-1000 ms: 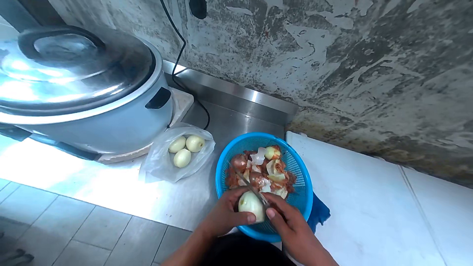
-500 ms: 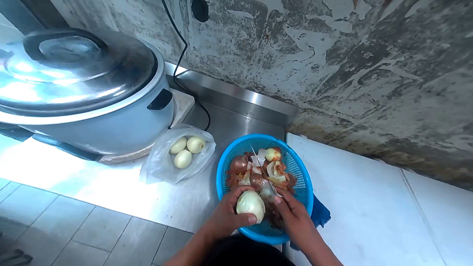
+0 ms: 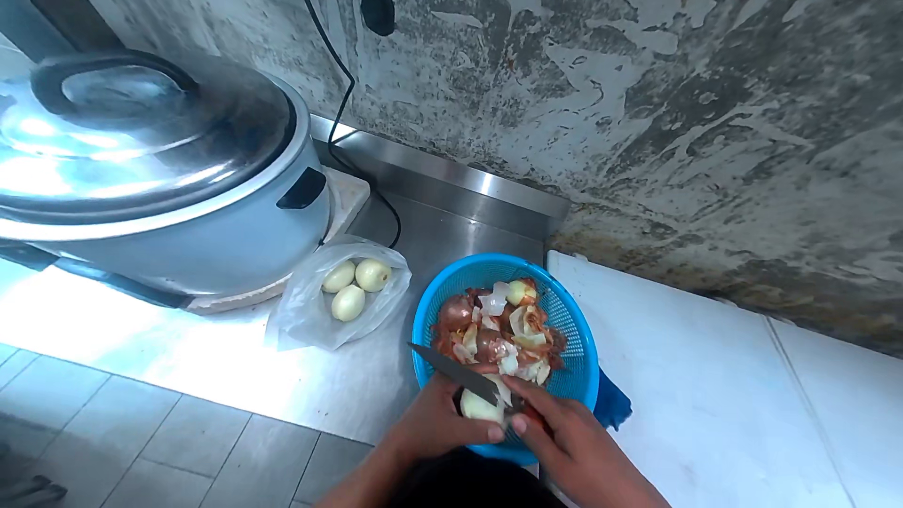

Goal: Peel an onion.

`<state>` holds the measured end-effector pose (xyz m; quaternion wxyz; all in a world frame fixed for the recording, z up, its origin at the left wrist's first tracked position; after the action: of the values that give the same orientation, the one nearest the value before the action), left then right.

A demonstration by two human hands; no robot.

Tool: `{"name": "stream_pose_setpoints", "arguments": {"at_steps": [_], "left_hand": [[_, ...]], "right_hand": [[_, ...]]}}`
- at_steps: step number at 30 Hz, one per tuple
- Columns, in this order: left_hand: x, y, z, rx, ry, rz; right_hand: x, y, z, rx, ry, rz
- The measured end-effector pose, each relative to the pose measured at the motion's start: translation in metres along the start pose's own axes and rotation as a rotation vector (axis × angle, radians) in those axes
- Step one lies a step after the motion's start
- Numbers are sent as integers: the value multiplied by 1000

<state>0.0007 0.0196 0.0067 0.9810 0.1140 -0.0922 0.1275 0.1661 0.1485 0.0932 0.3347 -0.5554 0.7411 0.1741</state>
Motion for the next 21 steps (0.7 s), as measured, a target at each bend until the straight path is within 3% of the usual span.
{"name": "stream_pose_setpoints", "arguments": {"at_steps": [5, 9, 12, 17, 21], "left_hand": [[-3, 1, 4, 12, 12, -58], [-8, -1, 3, 20, -33, -75], [-9, -1, 2, 10, -76, -44], [-7, 2, 1, -29, -102, -31], [-7, 2, 3, -18, -131, -66]], "right_hand": [[2, 3, 12, 58, 335, 22], [3, 10, 17, 229, 579, 109], [-1, 9, 18, 275, 602, 114], [0, -3, 6, 114, 577, -59], [9, 0, 6, 84, 435, -31]]}}
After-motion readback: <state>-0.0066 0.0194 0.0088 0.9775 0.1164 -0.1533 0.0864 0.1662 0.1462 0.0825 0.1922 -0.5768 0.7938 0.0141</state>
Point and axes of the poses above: each hand's wrist, its own y-axis towards the middle knuckle, its own x-axis out of the palm, z = x × y, the point moved 2 cm from there along y, towards the middle knuckle, and after that the axes turned 5 degrees about y, right-handed, at the moved point
